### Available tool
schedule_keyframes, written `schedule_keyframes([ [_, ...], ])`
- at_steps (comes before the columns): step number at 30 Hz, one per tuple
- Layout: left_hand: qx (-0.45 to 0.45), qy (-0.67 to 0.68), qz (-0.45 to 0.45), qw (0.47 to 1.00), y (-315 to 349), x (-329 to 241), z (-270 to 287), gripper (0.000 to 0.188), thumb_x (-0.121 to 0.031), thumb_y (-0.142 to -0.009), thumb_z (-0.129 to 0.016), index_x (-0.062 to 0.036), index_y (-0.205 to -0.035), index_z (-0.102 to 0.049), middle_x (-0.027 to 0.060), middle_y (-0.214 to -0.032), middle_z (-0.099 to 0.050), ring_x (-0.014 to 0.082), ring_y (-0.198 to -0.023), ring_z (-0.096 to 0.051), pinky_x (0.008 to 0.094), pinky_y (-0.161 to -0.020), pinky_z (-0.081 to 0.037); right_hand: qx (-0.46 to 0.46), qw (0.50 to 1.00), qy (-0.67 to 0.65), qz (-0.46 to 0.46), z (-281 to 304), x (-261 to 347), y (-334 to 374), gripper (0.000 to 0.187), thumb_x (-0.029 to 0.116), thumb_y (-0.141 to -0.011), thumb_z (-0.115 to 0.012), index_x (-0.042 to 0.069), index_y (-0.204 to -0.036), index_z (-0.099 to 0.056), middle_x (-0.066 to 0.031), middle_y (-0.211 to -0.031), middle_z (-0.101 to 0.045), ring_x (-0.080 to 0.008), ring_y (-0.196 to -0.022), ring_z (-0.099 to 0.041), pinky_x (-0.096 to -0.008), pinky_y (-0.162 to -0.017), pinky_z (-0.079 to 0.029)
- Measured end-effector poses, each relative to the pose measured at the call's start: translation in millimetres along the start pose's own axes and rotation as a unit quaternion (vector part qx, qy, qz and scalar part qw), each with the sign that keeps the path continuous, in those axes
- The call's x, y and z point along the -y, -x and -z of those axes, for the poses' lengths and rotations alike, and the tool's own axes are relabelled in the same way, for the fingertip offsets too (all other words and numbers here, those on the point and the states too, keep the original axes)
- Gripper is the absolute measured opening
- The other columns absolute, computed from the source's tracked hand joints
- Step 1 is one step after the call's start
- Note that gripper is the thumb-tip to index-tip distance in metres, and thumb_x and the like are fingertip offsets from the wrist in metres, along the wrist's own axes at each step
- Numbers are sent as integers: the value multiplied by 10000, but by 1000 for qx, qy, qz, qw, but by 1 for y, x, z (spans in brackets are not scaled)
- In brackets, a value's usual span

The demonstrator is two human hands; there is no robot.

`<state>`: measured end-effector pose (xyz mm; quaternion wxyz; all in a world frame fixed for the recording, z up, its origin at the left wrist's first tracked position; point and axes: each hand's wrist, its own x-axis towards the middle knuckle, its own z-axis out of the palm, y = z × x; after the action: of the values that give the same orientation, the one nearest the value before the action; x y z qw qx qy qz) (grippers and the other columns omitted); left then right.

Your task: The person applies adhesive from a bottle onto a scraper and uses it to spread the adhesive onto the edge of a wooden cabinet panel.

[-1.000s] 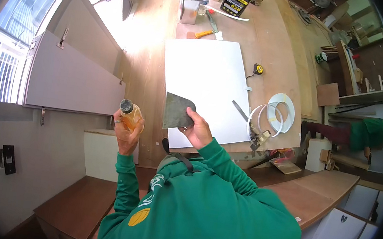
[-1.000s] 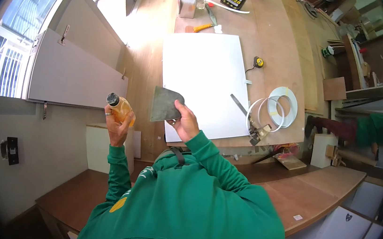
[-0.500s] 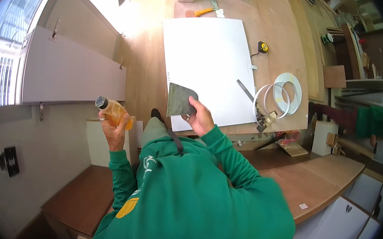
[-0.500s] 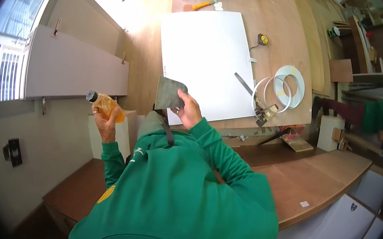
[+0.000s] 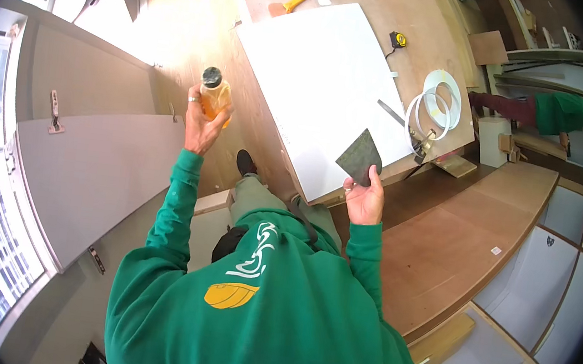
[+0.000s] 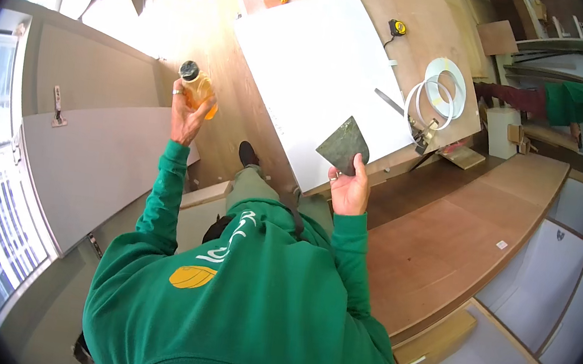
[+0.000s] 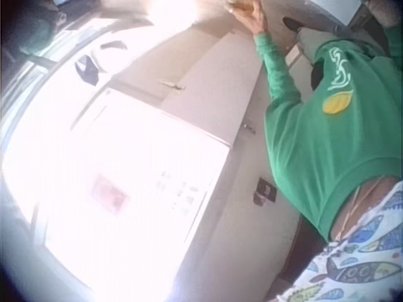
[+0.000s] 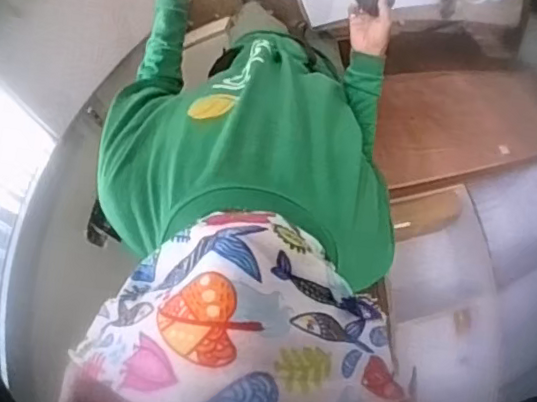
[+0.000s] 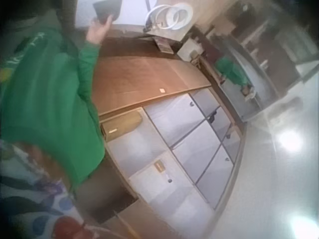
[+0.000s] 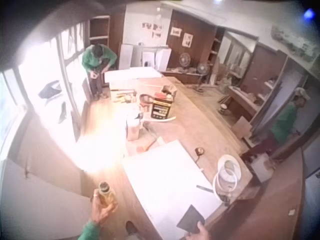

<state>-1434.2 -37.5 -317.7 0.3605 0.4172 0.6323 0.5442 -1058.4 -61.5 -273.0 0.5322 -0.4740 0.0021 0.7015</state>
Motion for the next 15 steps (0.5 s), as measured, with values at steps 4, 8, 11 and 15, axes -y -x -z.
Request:
schedule_keyframes([
  [4, 30, 24, -20, 999, -15, -1, -11, 542, -146, -811, -749, -25, -1247, -451, 137, -1088, -610, 205, -1001, -607, 344, -843, -528, -7, 1000, -12, 1, -14, -21, 19, 182, 249, -991, -601, 139, -1136, -606, -4, -1122, -670, -169, -983, -619, -325, -722, -522],
  [8, 20, 2, -10, 1000, 9, 7, -22, 535, -142, -813, -753, -26, -1240, -452, 124, -1094, -588, 213, -999, -606, 356, -873, -519, 10, 999, -15, -48, -15, -40, 13, 215, 279, -980, -620, 143, -1144, -601, -21, -1132, -667, -170, -992, -622, -338, -736, -523],
  [11, 28, 60, 28, 997, 42, 9, -23, 525, -120, -817, -745, -31, -1237, -445, 113, -1097, -575, 214, -997, -599, 368, -883, -513, 33, 998, 3, -56, -24, -48, 3, 230, 283, -961, -648, 150, -1137, -584, -24, -1122, -647, -170, -982, -592, -345, -770, -508],
  [15, 11, 6, 28, 1000, 71, 5, -22, 520, -88, -814, -739, -42, -1236, -439, 100, -1092, -578, 202, -994, -593, 361, -878, -513, 96, 994, 6, -61, -38, -37, -7, 224, 253, -965, -635, 135, -1145, -573, -26, -1144, -633, -169, -987, -576, -344, -795, -500],
])
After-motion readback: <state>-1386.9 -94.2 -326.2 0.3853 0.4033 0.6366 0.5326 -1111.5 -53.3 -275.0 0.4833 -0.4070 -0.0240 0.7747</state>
